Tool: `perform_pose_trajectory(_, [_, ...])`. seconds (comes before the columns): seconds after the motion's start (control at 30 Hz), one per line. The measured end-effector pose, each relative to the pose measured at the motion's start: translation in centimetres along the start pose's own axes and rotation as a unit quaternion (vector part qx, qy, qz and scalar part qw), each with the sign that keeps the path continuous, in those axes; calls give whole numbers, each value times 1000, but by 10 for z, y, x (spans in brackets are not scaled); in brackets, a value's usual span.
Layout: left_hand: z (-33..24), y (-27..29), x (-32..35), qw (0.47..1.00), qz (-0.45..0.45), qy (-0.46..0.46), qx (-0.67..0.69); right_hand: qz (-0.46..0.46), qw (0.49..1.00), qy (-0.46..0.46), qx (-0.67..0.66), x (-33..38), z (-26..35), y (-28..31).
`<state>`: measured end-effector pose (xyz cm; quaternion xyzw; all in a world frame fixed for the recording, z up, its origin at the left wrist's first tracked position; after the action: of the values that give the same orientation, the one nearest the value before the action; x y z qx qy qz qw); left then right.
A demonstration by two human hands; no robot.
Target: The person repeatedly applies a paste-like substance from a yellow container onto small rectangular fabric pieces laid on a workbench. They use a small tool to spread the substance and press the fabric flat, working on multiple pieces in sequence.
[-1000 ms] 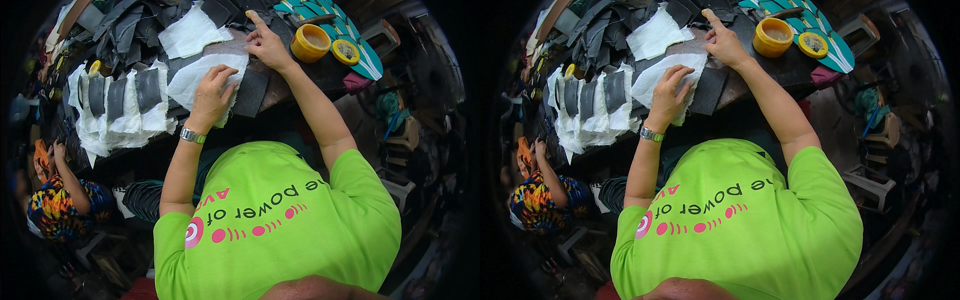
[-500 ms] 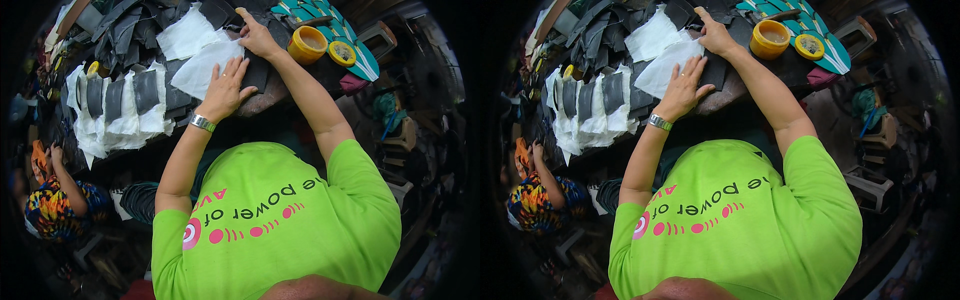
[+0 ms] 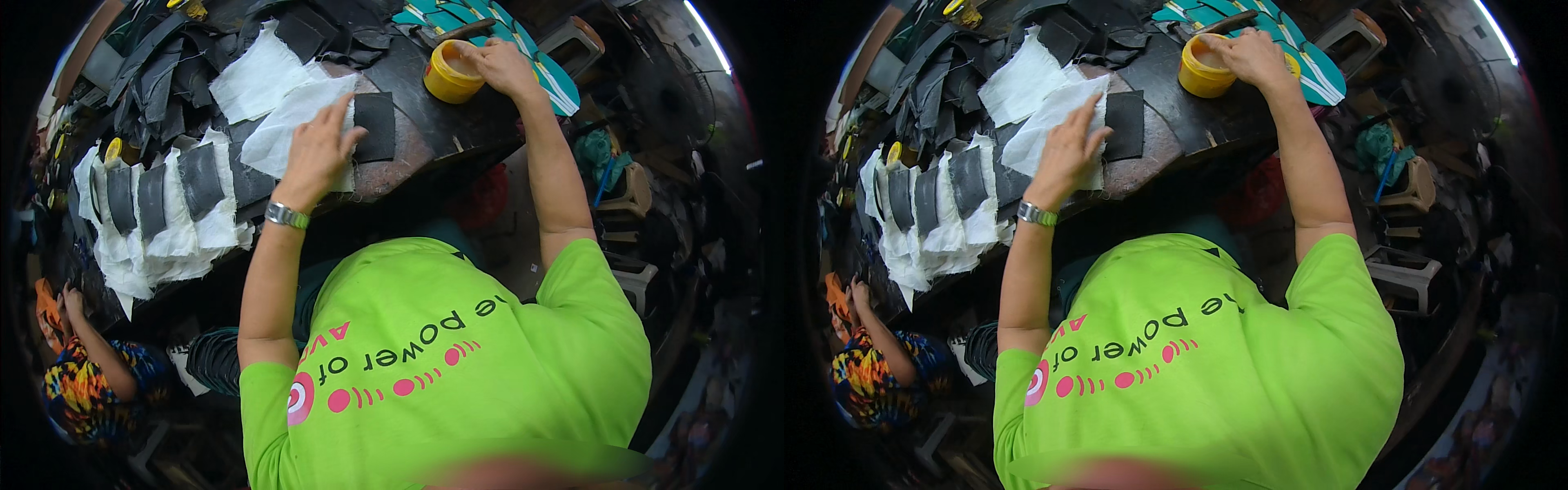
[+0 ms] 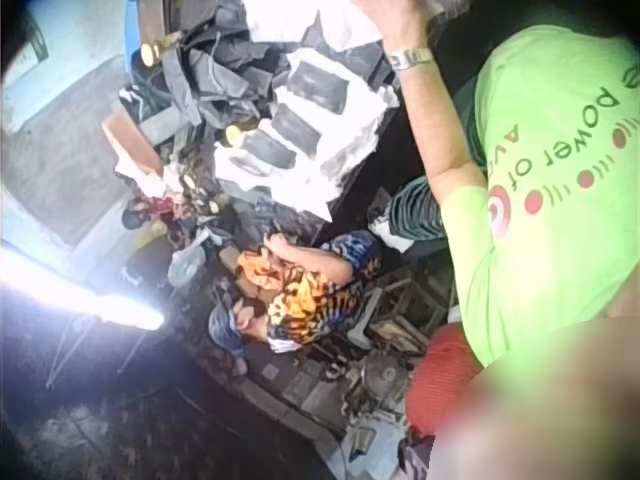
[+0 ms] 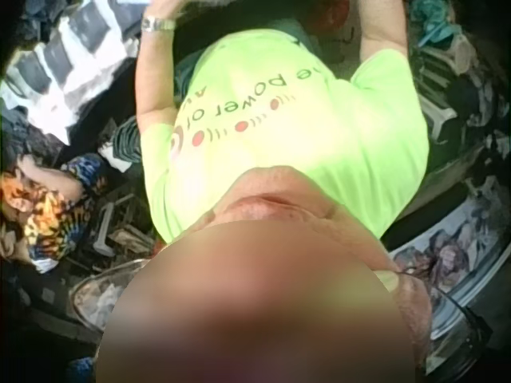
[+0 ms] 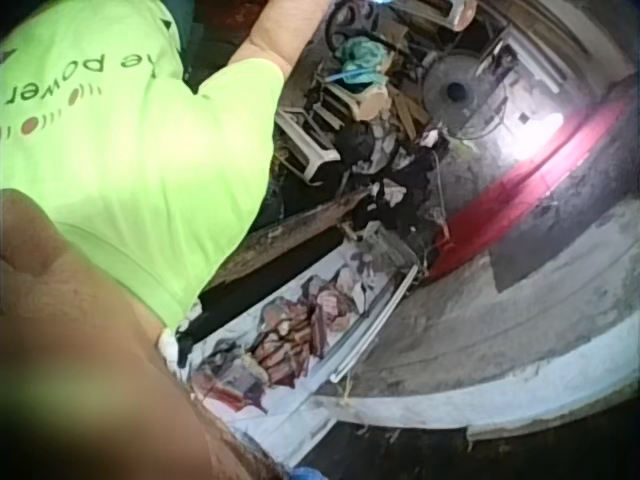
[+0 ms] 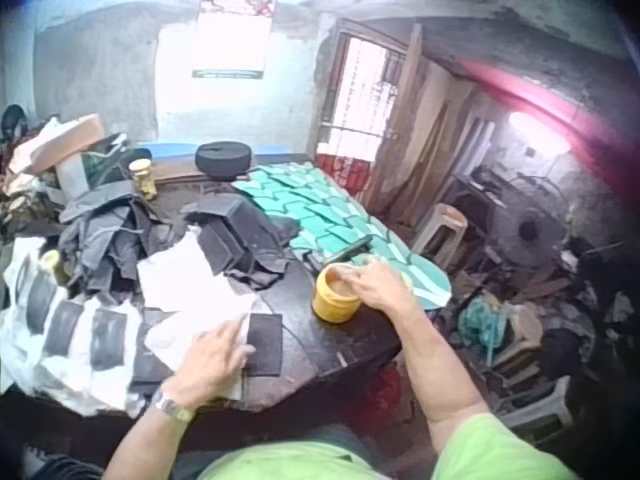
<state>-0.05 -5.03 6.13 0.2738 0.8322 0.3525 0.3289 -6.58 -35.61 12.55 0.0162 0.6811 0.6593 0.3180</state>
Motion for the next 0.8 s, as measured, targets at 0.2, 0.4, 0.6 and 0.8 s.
perform_pose_trajectory(0.2, [22, 3, -19, 991, -53, -107, -57, 116, 990, -51, -65, -4, -1, -13])
perform_pose_trajectory(0.4, [32, -12, -5, 982, -64, -86, -155, 101, 984, -99, 112, 32, -3, 20])
perform_pose_trajectory(0.6, [41, -2, -15, 993, -42, -53, -96, 211, 934, 70, -278, 80, 92, -4])
perform_pose_trajectory(0.8, [43, -1, -15, 976, -99, -85, -172, 53, 933, 163, -316, 62, 163, -55])
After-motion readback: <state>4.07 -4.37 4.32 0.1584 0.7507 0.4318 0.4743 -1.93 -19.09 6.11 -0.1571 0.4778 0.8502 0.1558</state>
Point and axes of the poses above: each hand's wrist, its own x-axis away from the middle knuckle, its own y-axis out of the back of the hand, z = x × y, the point moved 8 cm from there along -x, towards the middle knuckle, and after that the axes turned 10 degrees about -z, right-handed, at the moved point
